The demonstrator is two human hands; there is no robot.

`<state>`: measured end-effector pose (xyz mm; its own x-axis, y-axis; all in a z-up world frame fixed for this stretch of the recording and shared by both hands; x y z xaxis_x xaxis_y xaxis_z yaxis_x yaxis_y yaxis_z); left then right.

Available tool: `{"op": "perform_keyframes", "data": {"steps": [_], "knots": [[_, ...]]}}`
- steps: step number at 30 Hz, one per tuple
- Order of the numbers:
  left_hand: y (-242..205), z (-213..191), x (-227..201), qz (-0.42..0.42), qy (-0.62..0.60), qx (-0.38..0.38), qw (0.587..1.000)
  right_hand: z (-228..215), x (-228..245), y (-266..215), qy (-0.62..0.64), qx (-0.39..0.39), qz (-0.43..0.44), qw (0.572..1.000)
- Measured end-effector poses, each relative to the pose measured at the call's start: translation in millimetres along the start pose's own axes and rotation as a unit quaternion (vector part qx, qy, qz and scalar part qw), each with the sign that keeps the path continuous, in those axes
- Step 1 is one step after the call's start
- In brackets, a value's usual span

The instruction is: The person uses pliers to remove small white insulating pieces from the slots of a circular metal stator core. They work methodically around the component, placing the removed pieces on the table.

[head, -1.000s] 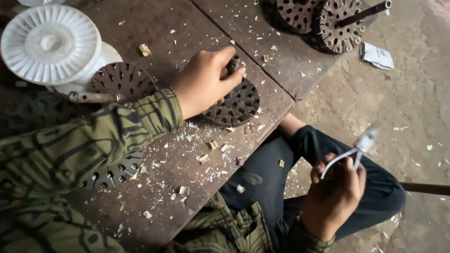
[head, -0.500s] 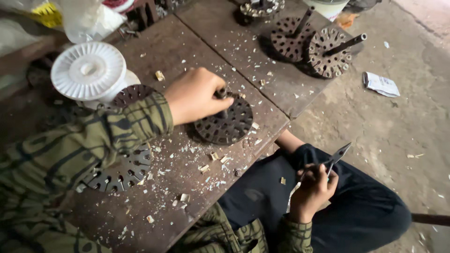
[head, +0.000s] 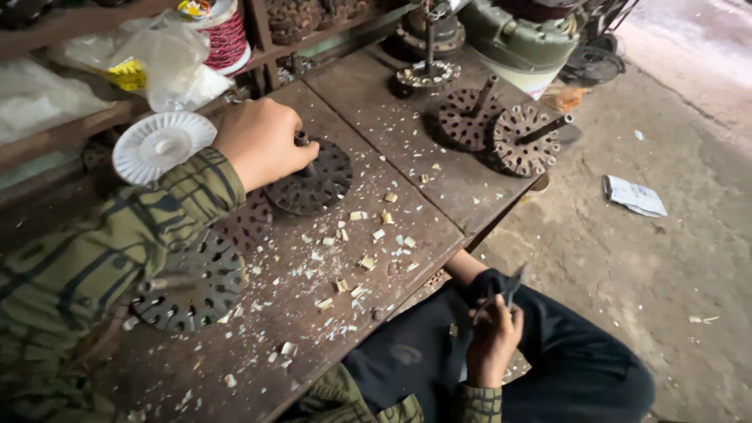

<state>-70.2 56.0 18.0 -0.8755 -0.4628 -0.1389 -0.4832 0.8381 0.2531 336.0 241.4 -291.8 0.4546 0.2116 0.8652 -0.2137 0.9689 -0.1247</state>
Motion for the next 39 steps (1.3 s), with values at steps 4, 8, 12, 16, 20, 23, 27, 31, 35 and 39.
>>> {"op": "perform_keyframes", "data": {"steps": [4, 8, 12, 16, 20, 23, 27, 31, 35, 39], "knots": [[28, 29, -5, 0.023, 0.041, 0.0, 0.999, -6, -26, 21, 0.07, 0.031, 0.111, 0.991], [47, 49, -8, 0.026, 0.095, 0.081, 0.992, -16, -47, 37, 0.04, 0.003, 0.163, 0.986], [59, 52, -9, 0.03, 0.155, 0.222, 0.962, -24, -55, 48, 0.04, 0.008, 0.138, 0.99], [92, 71, -30, 0.059, 0.263, 0.322, 0.908, -27, -61, 57, 0.032, 0.046, 0.139, 0.989], [165, 109, -73, 0.152, 0.194, 0.184, 0.951, -33, -65, 61, 0.015, 0.041, 0.156, 0.987], [230, 160, -96, 0.161, 0.165, 0.081, 0.97, -29, -66, 59, 0.035, 0.054, 0.156, 0.986], [282, 225, -108, 0.127, 0.185, -0.117, 0.968, -25, -63, 56, 0.014, 0.061, 0.157, 0.986], [307, 257, -106, 0.189, 0.189, -0.173, 0.948, -18, -57, 59, 0.004, 0.043, 0.153, 0.987], [297, 258, -102, 0.235, 0.219, -0.185, 0.929, -21, -58, 60, 0.001, 0.06, 0.136, 0.989], [286, 220, -87, 0.208, 0.126, -0.173, 0.954, -28, -67, 68, 0.009, 0.072, 0.139, 0.988]]}}
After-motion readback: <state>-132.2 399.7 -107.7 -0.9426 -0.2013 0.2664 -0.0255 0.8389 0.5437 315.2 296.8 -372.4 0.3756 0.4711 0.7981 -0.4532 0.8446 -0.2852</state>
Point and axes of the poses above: each hand's wrist, its own y-axis towards the middle knuckle, its own z-axis out of the palm, x = y × z, the point moved 7 cm from there along y, towards the middle knuckle, and after that the axes turned 5 degrees about x, right-handed, at the moved point
